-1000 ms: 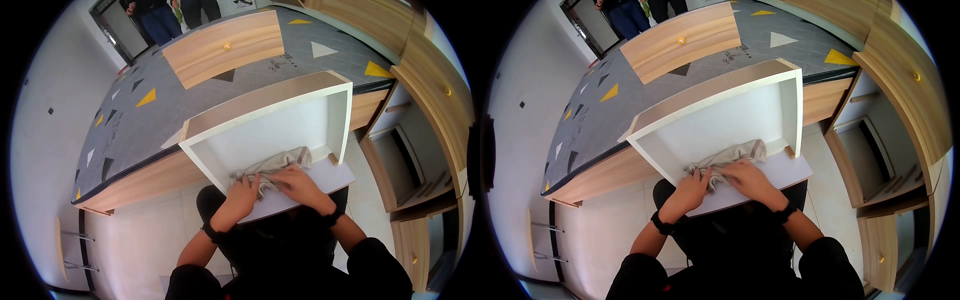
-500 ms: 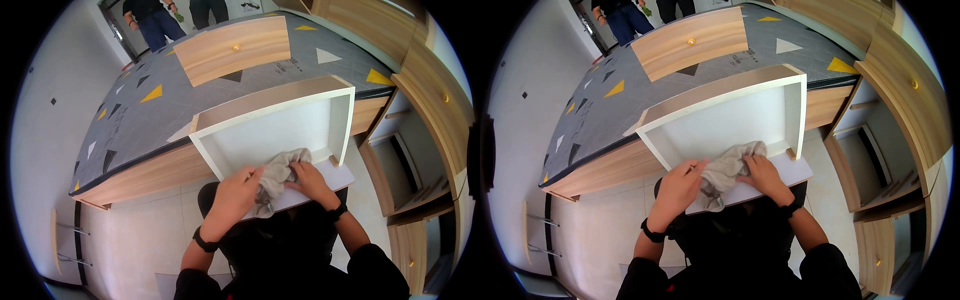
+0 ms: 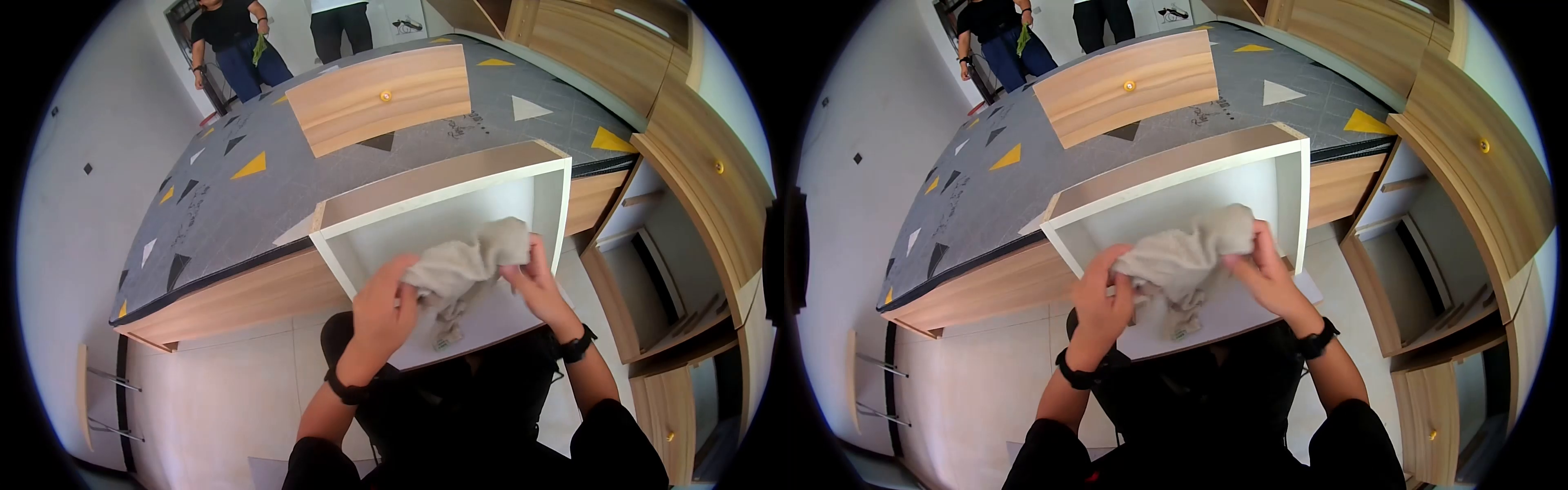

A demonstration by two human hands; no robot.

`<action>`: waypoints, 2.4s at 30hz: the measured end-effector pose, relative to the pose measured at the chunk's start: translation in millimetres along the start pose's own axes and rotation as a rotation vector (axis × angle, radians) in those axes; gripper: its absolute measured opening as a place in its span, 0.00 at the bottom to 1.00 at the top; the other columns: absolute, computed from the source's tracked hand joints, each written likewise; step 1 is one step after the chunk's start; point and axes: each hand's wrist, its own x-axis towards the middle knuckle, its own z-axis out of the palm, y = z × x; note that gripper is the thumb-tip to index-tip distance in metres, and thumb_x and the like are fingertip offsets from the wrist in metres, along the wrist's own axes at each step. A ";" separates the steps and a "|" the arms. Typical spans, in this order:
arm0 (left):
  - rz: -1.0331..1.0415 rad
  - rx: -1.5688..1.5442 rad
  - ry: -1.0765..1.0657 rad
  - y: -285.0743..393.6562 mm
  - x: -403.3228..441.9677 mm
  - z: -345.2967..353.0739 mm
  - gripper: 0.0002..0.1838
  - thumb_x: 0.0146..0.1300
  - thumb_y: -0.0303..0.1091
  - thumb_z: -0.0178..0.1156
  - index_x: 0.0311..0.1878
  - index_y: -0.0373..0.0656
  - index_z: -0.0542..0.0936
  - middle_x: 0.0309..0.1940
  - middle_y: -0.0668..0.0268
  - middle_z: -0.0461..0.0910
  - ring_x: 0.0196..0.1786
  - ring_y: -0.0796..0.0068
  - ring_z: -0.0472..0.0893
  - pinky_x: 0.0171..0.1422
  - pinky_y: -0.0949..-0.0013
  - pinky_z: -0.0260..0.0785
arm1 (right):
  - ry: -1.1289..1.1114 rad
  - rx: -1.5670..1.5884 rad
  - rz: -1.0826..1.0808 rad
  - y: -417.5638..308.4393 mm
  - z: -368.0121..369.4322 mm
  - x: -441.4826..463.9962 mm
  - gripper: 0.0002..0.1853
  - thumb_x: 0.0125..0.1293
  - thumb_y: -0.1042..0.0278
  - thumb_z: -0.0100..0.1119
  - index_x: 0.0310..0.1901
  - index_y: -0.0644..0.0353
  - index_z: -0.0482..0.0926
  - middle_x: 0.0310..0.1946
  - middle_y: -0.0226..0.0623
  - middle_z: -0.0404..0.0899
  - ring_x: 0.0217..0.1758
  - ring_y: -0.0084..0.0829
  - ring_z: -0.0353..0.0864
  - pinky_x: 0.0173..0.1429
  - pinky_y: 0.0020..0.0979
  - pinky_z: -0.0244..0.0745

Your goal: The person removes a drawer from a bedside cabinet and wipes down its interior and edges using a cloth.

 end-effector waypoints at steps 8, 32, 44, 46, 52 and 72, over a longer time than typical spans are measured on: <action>0.385 0.404 -0.117 -49.6 -17.6 10.9 0.20 0.47 0.22 0.68 0.48 0.40 0.82 0.46 0.59 0.81 0.45 0.54 0.82 0.48 0.59 0.77 | -0.494 -1.114 -0.558 55.2 48.5 53.8 0.19 0.65 0.60 0.62 0.56 0.55 0.75 0.42 0.38 0.84 0.48 0.43 0.83 0.50 0.43 0.77; 0.338 0.837 -0.543 -82.9 -75.3 38.0 0.14 0.54 0.32 0.58 0.46 0.47 0.76 0.46 0.65 0.73 0.53 0.61 0.72 0.60 0.59 0.63 | -0.924 -1.248 -0.275 108.6 66.4 49.3 0.12 0.64 0.59 0.55 0.45 0.46 0.84 0.45 0.34 0.86 0.47 0.39 0.86 0.47 0.44 0.81; 0.520 0.574 -0.685 -47.5 -25.8 79.5 0.27 0.59 0.26 0.53 0.64 0.32 0.73 0.70 0.56 0.68 0.78 0.56 0.60 0.80 0.54 0.51 | -0.437 -1.415 -0.290 71.2 -32.5 34.6 0.16 0.69 0.54 0.57 0.56 0.43 0.82 0.42 0.36 0.86 0.42 0.41 0.86 0.43 0.40 0.81; 0.451 0.752 -0.648 -46.1 -19.3 84.7 0.30 0.61 0.30 0.56 0.67 0.30 0.69 0.74 0.53 0.63 0.80 0.55 0.56 0.82 0.53 0.47 | -0.299 -1.417 -0.332 43.0 -35.4 40.5 0.15 0.70 0.56 0.58 0.55 0.45 0.82 0.39 0.38 0.86 0.41 0.42 0.86 0.44 0.40 0.80; 0.263 0.686 -0.513 -49.8 13.9 93.3 0.45 0.60 0.44 0.66 0.73 0.26 0.60 0.77 0.41 0.53 0.82 0.48 0.51 0.83 0.47 0.42 | -0.033 -1.279 -0.475 34.0 -25.4 85.1 0.17 0.71 0.58 0.57 0.56 0.55 0.78 0.42 0.43 0.85 0.41 0.47 0.85 0.44 0.44 0.81; 0.706 0.741 -0.375 -61.6 25.2 133.3 0.33 0.60 0.27 0.56 0.72 0.41 0.69 0.77 0.50 0.58 0.80 0.51 0.58 0.81 0.46 0.47 | 0.188 -0.873 -0.238 57.8 -42.1 99.4 0.32 0.68 0.59 0.52 0.70 0.65 0.58 0.57 0.63 0.75 0.61 0.60 0.74 0.67 0.48 0.67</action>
